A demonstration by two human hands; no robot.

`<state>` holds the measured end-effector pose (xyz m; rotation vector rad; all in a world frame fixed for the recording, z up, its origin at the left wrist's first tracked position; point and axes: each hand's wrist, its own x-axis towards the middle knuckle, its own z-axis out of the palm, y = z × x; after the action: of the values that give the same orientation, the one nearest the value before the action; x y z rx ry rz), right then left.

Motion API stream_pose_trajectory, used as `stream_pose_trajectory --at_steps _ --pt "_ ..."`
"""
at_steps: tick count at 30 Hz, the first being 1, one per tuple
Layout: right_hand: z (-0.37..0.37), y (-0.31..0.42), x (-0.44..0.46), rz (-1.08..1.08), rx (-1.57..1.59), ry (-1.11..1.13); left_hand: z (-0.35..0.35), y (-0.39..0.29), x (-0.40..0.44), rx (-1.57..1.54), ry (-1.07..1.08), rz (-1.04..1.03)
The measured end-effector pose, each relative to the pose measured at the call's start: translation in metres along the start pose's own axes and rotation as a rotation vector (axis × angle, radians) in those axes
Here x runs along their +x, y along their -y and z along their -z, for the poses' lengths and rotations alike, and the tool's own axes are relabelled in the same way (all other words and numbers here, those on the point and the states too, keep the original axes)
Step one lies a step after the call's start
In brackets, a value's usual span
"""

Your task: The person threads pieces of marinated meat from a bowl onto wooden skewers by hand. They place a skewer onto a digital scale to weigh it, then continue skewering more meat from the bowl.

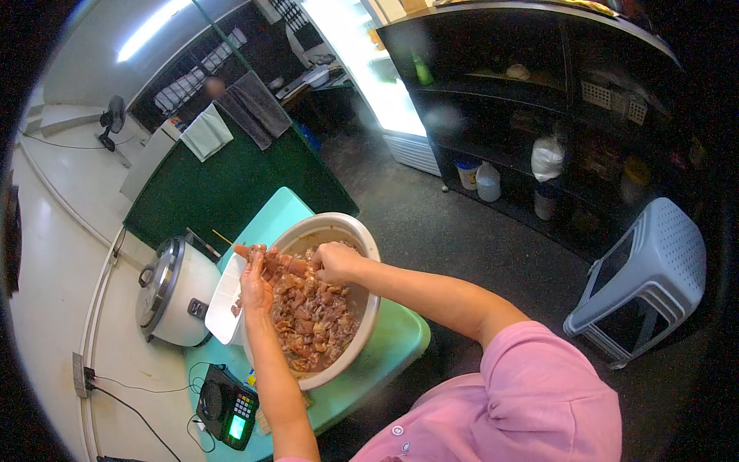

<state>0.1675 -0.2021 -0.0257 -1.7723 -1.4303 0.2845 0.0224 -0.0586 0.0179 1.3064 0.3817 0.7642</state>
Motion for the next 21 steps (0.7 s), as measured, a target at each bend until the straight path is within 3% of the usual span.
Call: stream_pose_trajectory --at_steps 10,17,21 --pt "0.003 0.003 -0.004 0.003 0.021 -0.012 0.006 0.009 0.010 0.247 -0.080 -0.148" --pt "0.004 0.002 -0.003 0.058 0.025 -0.061 0.002 0.006 0.006 0.254 -0.082 -0.131" --pt "0.004 0.004 -0.003 0.086 0.047 -0.137 -0.006 -0.008 -0.004 0.118 -0.111 0.010"
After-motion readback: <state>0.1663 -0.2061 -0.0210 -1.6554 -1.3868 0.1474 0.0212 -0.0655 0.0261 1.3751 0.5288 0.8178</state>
